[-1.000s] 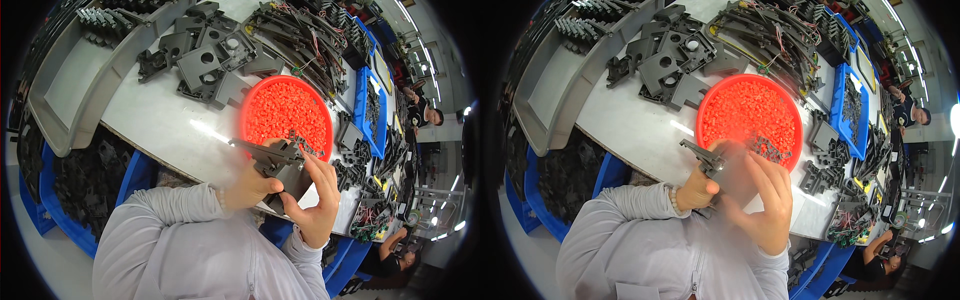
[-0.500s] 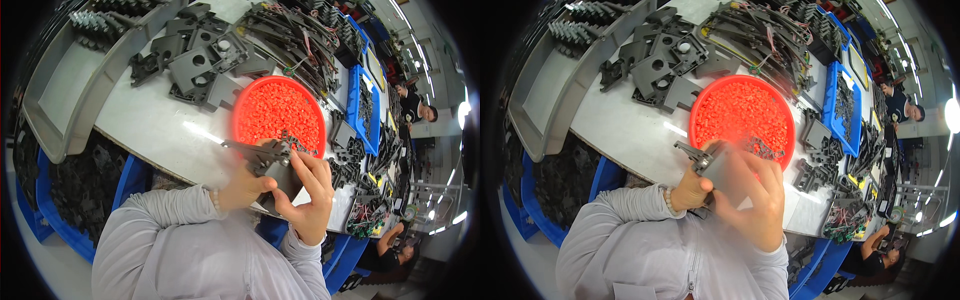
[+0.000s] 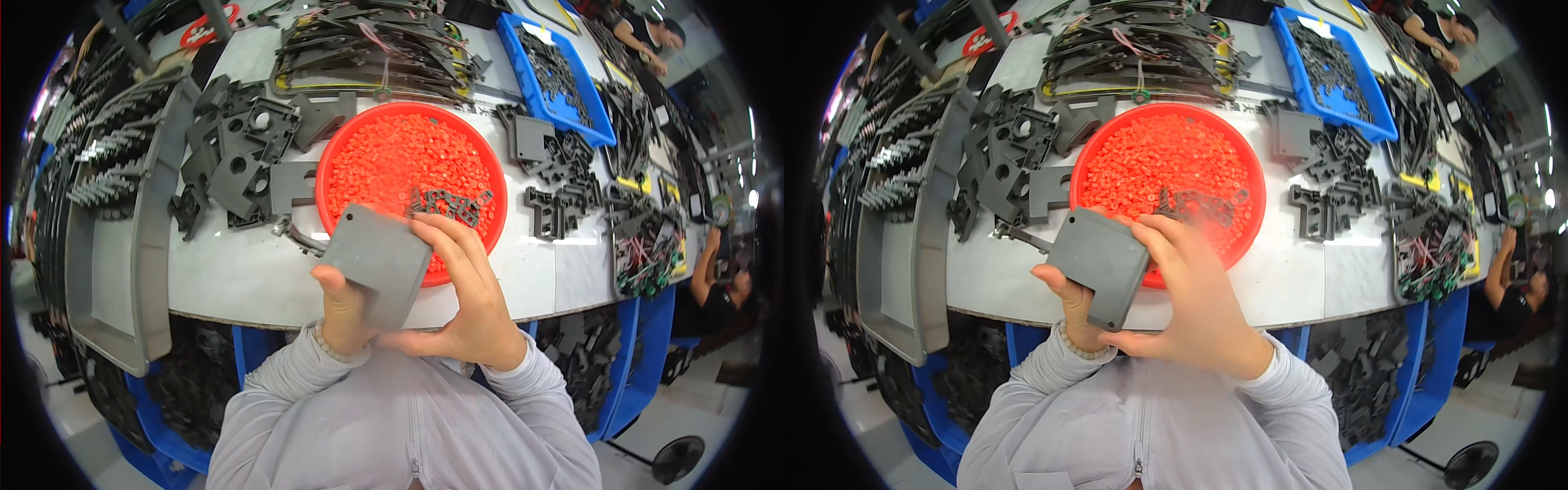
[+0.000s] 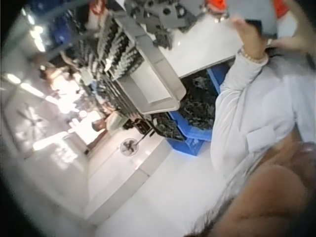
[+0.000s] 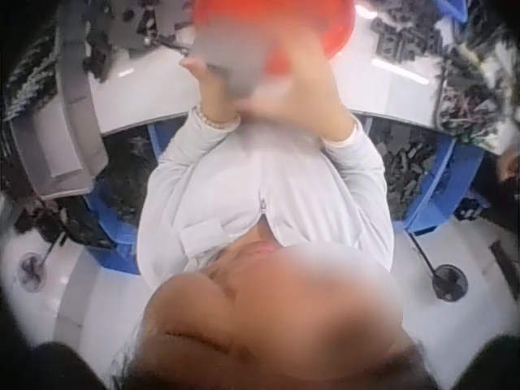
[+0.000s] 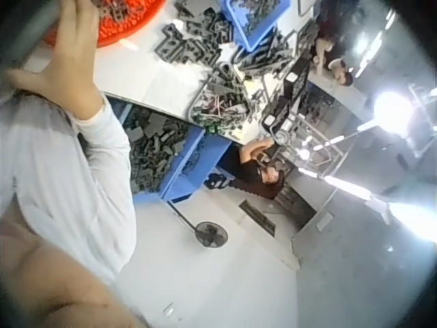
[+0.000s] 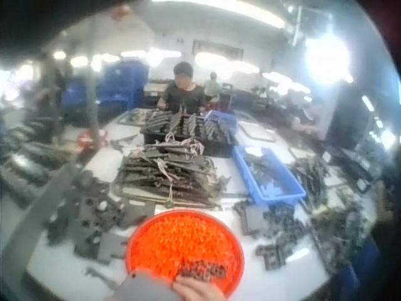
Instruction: The person assembles a plastic electronic housing by inserting a small fan and internal components into it, then snapping the case shut by hand.
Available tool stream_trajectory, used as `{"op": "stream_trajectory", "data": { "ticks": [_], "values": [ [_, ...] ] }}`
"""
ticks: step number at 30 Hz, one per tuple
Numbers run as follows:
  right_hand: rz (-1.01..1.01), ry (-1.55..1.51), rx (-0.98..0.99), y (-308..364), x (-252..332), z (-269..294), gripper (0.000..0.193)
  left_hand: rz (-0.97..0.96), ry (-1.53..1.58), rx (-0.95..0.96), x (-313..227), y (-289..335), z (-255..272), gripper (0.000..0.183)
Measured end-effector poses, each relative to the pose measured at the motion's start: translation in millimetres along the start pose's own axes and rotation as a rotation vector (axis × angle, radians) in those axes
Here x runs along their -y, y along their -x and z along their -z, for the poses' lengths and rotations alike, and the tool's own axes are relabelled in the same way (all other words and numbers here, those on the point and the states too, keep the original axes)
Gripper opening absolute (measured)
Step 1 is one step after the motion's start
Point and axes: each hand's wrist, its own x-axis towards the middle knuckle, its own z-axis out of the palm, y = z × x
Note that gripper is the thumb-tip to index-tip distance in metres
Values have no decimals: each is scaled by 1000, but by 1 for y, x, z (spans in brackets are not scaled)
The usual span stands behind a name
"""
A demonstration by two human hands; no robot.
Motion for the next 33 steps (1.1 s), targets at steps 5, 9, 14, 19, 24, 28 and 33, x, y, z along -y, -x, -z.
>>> {"op": "stream_trajectory", "data": {
  "ticks": [5,9,14,19,24,28,33],
  "values": [
    [35,-74,-52,-1,-6,0,86,-43,95,-26,4,1,-5,92],
    [59,-91,-76,-1,-8,-1,83,-20,122,10,0,0,-9,87],
    [75,-81,-95,-1,-7,-3,80,-40,248,9,-1,-2,-10,84],
    [77,-4,-161,2,-9,-9,83,-66,73,-74,-9,-7,-13,62],
    [-8,-213,-237,10,-19,-11,78,-136,125,-55,-8,-14,-20,62],
    [-441,-1123,-36,5,-30,-25,65,-245,-22,-54,-7,-13,-24,68],
    [-391,-1179,-108,3,-22,-37,35,-265,-58,-38,-6,-12,-21,72]
  ]
}}
